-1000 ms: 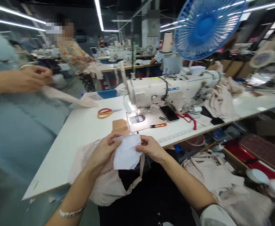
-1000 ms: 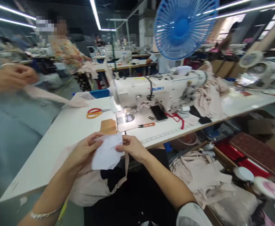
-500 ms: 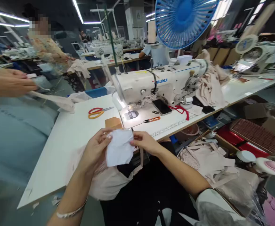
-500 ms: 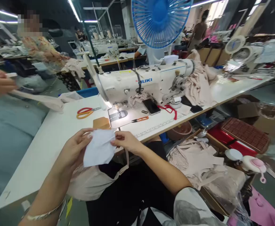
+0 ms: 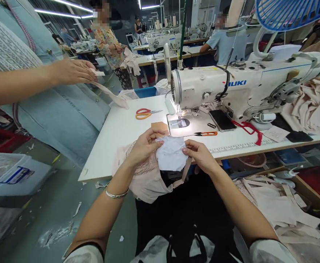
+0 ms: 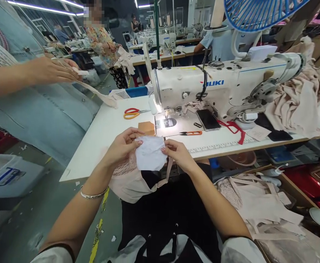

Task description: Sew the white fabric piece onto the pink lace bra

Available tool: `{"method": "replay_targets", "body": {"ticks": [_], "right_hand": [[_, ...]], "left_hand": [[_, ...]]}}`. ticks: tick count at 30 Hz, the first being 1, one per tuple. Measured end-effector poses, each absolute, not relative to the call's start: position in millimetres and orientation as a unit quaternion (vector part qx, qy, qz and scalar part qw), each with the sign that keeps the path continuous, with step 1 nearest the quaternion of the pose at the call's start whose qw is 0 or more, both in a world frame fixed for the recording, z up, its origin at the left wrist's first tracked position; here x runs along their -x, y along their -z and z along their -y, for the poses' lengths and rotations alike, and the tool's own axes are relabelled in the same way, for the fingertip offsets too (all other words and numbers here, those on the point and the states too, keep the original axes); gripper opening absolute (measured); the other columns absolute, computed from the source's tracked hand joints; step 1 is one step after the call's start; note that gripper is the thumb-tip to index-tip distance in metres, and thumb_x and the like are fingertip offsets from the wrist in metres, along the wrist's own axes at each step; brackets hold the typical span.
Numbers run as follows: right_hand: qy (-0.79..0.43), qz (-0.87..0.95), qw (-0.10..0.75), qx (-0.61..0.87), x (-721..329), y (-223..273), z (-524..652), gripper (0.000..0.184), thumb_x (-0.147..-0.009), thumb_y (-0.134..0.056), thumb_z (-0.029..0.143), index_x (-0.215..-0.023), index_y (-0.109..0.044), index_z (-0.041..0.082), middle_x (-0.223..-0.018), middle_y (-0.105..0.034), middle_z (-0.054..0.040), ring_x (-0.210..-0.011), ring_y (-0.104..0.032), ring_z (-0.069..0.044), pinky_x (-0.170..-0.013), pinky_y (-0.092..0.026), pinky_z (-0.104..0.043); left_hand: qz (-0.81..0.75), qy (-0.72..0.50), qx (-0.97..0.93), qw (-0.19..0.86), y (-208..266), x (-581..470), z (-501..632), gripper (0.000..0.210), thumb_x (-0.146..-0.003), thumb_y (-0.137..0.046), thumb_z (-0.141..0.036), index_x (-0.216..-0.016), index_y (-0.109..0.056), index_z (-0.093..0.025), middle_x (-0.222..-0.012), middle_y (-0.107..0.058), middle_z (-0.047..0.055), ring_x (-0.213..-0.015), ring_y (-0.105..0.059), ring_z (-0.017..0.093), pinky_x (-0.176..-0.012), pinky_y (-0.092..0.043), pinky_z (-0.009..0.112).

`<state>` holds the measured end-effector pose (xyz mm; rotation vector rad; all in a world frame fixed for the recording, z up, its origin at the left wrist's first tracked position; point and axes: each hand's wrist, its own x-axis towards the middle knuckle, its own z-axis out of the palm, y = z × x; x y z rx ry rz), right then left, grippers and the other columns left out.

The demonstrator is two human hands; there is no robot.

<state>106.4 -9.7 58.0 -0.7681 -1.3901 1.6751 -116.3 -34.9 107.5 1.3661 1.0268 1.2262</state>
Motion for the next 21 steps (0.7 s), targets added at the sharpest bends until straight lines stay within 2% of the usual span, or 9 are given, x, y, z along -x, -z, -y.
{"method": "replay_targets", "body": {"ticks": [6,10,12,17,21], "right_hand": [[-0.627,0.574,0.405,0.336,-109,-62,8,0.039,-0.071,-0.08,0.054,-0.087,-0.068,0.02,-0.073,-0.063,0.0008,-0.062,-0.05,-0.011,-0.054,-0.038,-0.024],[-0.632,0.579,0.362,0.367,-111,-62,5,0.041,-0.072,-0.08,0.056,-0.085,-0.065,0.019,-0.06,-0.06,0.0032,-0.046,-0.043,-0.008,-0.045,-0.032,-0.023],[-0.643,0.574,0.343,0.373,-111,-61,4,0.042,-0.073,-0.079,0.057,-0.08,-0.063,0.019,-0.054,-0.058,0.0038,-0.041,-0.044,-0.008,-0.042,-0.032,-0.023],[-0.662,0.551,0.368,0.35,-110,-57,1,0.041,-0.072,-0.082,0.056,-0.076,-0.063,0.02,-0.049,-0.052,0.0058,-0.042,-0.045,-0.008,-0.043,-0.038,-0.022],[-0.699,0.498,0.42,0.295,-115,-58,-5,0.04,-0.071,-0.084,0.053,-0.068,-0.058,0.021,-0.051,-0.047,0.0065,-0.051,-0.047,-0.009,-0.056,-0.05,-0.023]], "left_hand": [[-0.437,-0.495,-0.601,0.45,-106,117,27,0.032,-0.073,-0.08,-0.03,-0.098,-0.066,-0.015,-0.09,-0.066,0.005,-0.08,-0.059,0.014,-0.067,-0.046,0.023],[-0.45,-0.514,-0.604,0.411,-114,122,22,0.024,-0.074,-0.076,-0.024,-0.093,-0.065,-0.015,-0.083,-0.062,0.002,-0.073,-0.056,0.012,-0.063,-0.044,0.021],[-0.458,-0.525,-0.602,0.389,-119,127,17,0.022,-0.074,-0.073,-0.021,-0.093,-0.065,-0.016,-0.079,-0.06,0.001,-0.07,-0.055,0.012,-0.061,-0.043,0.021],[-0.503,-0.545,-0.6,0.301,-129,146,0,0.02,-0.072,-0.068,-0.015,-0.091,-0.064,-0.016,-0.079,-0.059,0.001,-0.072,-0.056,0.013,-0.061,-0.044,0.022],[-0.535,-0.557,-0.588,0.238,-132,164,-11,0.02,-0.071,-0.064,-0.01,-0.09,-0.062,-0.016,-0.081,-0.06,0.001,-0.075,-0.058,0.015,-0.066,-0.046,0.023]]}}
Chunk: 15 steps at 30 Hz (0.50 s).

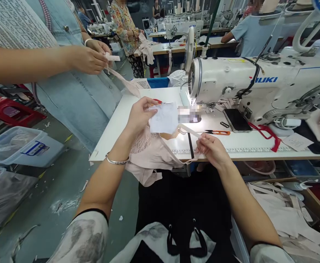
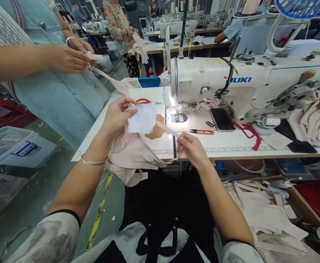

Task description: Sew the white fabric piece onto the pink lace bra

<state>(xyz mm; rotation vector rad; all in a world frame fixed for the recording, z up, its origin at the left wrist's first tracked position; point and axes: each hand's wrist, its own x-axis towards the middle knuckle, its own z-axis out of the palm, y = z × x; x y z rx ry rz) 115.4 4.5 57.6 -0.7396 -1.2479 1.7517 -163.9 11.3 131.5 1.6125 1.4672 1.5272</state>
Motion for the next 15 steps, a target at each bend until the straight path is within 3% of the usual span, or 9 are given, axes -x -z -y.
{"method": "replay_targets", "body": {"ticks": [2,4,8,11,15], "right_hand": [[-0.715,0.459,0.456,0.265,-120,-58,-9,0.036,-0.07,-0.085,0.049,-0.073,-0.061,0.023,-0.058,-0.051,0.006,-0.058,-0.051,-0.01,-0.067,-0.056,-0.025],[-0.713,0.441,0.48,0.26,-124,-57,-13,0.032,-0.07,-0.085,0.045,-0.089,-0.067,0.027,-0.07,-0.058,0.0051,-0.071,-0.058,-0.011,-0.081,-0.058,-0.029],[-0.65,0.51,0.474,0.304,-126,-53,-18,0.06,-0.073,-0.081,0.042,-0.129,-0.06,0.034,-0.115,-0.069,-0.0033,-0.112,-0.064,-0.021,-0.105,-0.051,-0.044],[-0.583,0.583,0.458,0.332,-122,-47,-16,0.054,-0.08,-0.075,0.044,-0.13,-0.06,0.031,-0.145,-0.056,-0.0079,-0.133,-0.054,-0.026,-0.113,-0.044,-0.05],[-0.449,0.67,0.457,0.376,-117,-40,-8,0.027,-0.089,-0.065,0.04,-0.111,-0.068,0.025,-0.14,-0.058,-0.0086,-0.13,-0.055,-0.025,-0.107,-0.049,-0.047]], "left_hand": [[-0.559,-0.558,-0.577,0.208,-130,173,-18,0.02,-0.072,-0.063,-0.008,-0.09,-0.061,-0.016,-0.077,-0.059,0.0,-0.073,-0.057,0.015,-0.066,-0.046,0.024],[-0.588,-0.561,-0.556,0.174,-126,182,-25,0.021,-0.071,-0.062,-0.006,-0.089,-0.06,-0.017,-0.076,-0.057,-0.001,-0.072,-0.055,0.015,-0.066,-0.043,0.025],[-0.654,-0.551,-0.512,0.086,-114,195,-37,0.021,-0.07,-0.063,-0.004,-0.086,-0.062,-0.017,-0.073,-0.052,-0.002,-0.072,-0.051,0.016,-0.069,-0.039,0.026],[-0.694,-0.522,-0.493,0.052,-106,201,-43,0.02,-0.07,-0.063,-0.002,-0.084,-0.064,-0.017,-0.071,-0.049,-0.002,-0.076,-0.052,0.018,-0.074,-0.039,0.029],[-0.735,-0.511,-0.444,0.034,-97,211,-48,0.018,-0.072,-0.062,-0.002,-0.082,-0.061,-0.017,-0.073,-0.05,-0.001,-0.08,-0.053,0.02,-0.082,-0.041,0.031]]}}
